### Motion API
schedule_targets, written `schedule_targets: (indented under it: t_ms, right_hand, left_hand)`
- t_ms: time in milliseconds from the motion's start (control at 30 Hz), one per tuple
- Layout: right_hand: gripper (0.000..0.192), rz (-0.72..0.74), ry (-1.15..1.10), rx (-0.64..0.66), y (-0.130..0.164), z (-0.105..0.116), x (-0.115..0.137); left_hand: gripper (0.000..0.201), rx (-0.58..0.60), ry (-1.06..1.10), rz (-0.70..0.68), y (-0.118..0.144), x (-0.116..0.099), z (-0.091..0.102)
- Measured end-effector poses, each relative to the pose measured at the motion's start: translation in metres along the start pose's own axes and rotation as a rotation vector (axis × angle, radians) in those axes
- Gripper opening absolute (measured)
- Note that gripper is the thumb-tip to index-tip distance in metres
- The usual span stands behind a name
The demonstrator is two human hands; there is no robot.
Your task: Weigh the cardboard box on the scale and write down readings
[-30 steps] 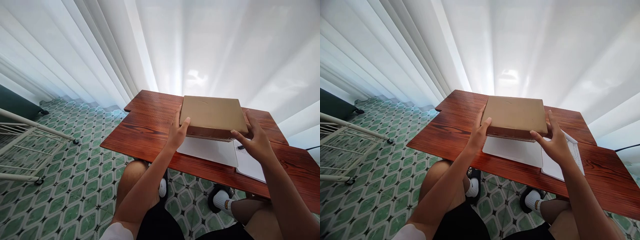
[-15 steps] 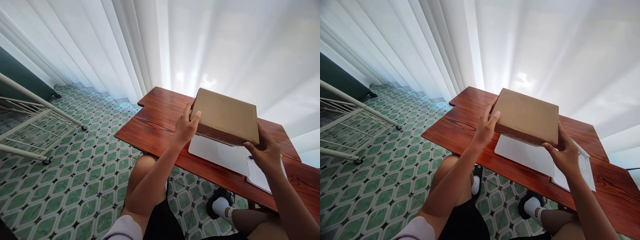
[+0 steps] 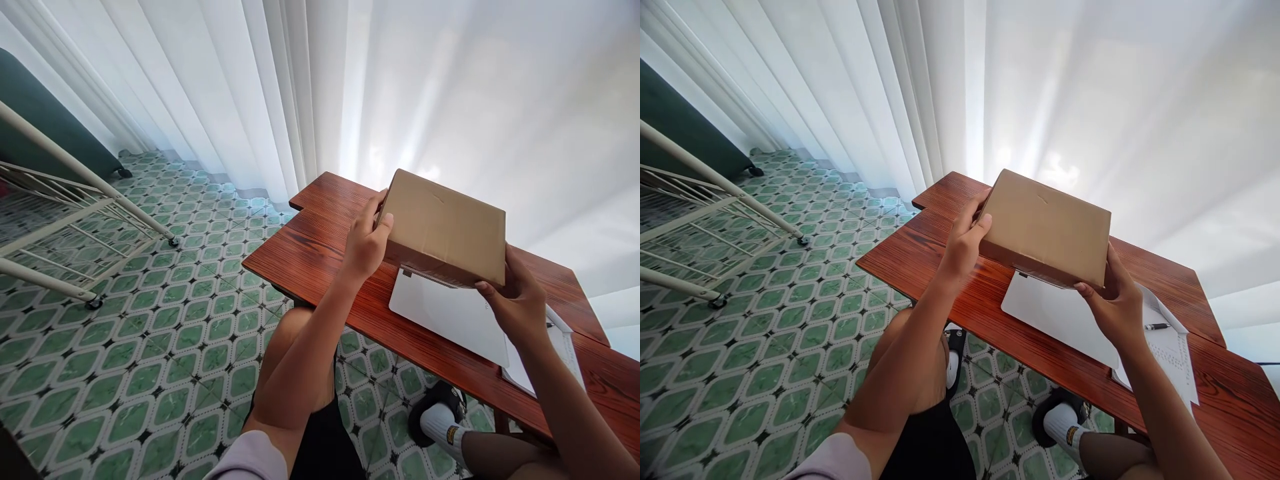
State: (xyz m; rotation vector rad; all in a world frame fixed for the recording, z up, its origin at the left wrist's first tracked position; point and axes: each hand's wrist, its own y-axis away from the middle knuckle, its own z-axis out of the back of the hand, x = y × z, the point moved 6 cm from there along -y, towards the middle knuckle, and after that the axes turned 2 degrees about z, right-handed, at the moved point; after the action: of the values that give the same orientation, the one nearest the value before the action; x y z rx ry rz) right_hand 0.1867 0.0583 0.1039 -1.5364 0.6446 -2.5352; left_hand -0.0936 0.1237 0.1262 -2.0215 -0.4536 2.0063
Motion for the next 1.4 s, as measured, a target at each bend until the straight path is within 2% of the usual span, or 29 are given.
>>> schedule_targets:
  t_ms: [300,667,967,1200,1400]
  right_hand:
    - [0.095,0.023,-0.057,0.068,-0.014,-0.049,0.012]
    - [0.102,0.054,-0.171,0.105,-0.022,-0.093,0.011]
    - [0.098,-0.005,-0.172,0.143,-0.02,-0.118,-0.006]
    - [0.098,-0.068,-0.242,0.163,-0.018,-0.127,-0.022]
    - [0.097,-0.087,-0.266,0.182,-0.013,-0.134,-0.024]
  left_hand:
    - [0.043,-0.138,-0.008,0.02,-0.009,0.001,0.039]
    - [0.048,-0.241,-0.057,0.135,-0.02,0.015,0.07]
    - [0.052,-0.281,-0.097,0.206,-0.024,0.03,0.079]
    - [0.05,-0.288,-0.16,0.219,-0.029,0.04,0.08]
    - [0.051,-0.296,-0.173,0.241,-0.028,0.044,0.083]
